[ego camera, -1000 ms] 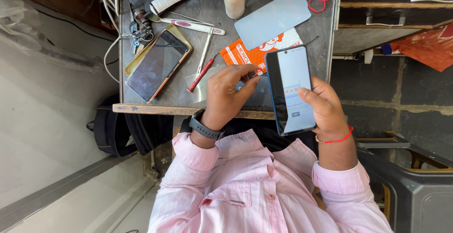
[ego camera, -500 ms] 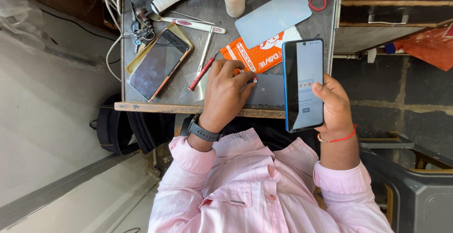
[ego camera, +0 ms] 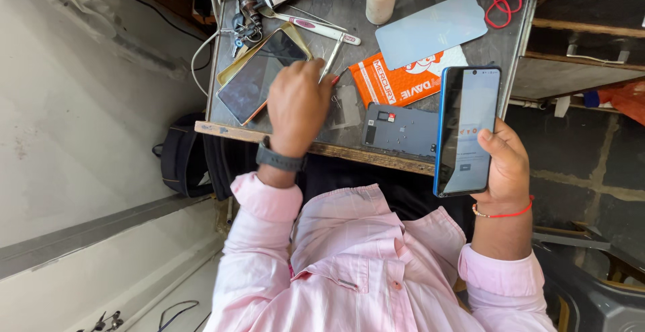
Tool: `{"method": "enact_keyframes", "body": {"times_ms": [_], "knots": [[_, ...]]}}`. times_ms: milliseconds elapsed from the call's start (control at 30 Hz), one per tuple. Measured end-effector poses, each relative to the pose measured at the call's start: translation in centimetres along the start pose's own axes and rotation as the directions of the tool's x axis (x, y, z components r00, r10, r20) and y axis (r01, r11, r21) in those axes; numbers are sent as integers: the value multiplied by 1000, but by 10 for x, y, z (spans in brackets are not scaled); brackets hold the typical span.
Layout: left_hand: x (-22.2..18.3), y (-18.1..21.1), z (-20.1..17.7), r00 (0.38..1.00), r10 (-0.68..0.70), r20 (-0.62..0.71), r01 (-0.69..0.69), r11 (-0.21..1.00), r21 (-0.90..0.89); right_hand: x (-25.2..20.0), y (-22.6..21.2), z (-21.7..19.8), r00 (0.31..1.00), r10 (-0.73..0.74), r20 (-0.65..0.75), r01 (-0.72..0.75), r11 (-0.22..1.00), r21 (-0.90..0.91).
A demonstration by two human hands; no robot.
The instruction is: The person uses a red screwdriver to manipulate internal components of a disassembled blue smartphone, focusing on the camera module area. They then switch to a metal spudger to adjust the screen assembly and finally use a SIM ejector tool to work on the phone's side edge.
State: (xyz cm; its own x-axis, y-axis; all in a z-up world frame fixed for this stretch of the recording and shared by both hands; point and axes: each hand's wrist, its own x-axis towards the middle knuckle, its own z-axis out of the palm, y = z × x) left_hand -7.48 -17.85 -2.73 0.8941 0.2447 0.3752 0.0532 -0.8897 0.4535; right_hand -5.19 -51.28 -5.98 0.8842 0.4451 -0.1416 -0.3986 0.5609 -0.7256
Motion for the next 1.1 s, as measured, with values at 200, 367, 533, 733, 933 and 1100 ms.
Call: {"method": "enact_keyframes", "body": {"times_ms": [200, 367, 533, 733, 933, 1100], "knots": [[12, -8, 4, 988, -20, 152, 8, 997, 75, -2, 0, -1, 997, 74, -1, -74, 996, 49], [12, 12, -20, 997, 54, 55, -44, 985, -165, -4, -2, 2, 996, 84, 12, -84, 996, 11], [-20, 61, -20, 965, -175, 194, 215, 110, -970, -3, 4, 1, 998, 50, 31, -48, 998, -50], [-44, 113, 23, 964, -36, 263, 245, -258, -934, -8, 18, 1, 987, -132, 93, 132, 991, 3], [-53, 138, 32, 975, 16, 224, 221, -224, -949, -14, 19, 2, 986, -147, 84, 143, 988, 59], [-54, 144, 30, 971, -17, 236, 231, -164, -959, -13, 23, -5, 985, -155, 81, 149, 985, 83]]}}
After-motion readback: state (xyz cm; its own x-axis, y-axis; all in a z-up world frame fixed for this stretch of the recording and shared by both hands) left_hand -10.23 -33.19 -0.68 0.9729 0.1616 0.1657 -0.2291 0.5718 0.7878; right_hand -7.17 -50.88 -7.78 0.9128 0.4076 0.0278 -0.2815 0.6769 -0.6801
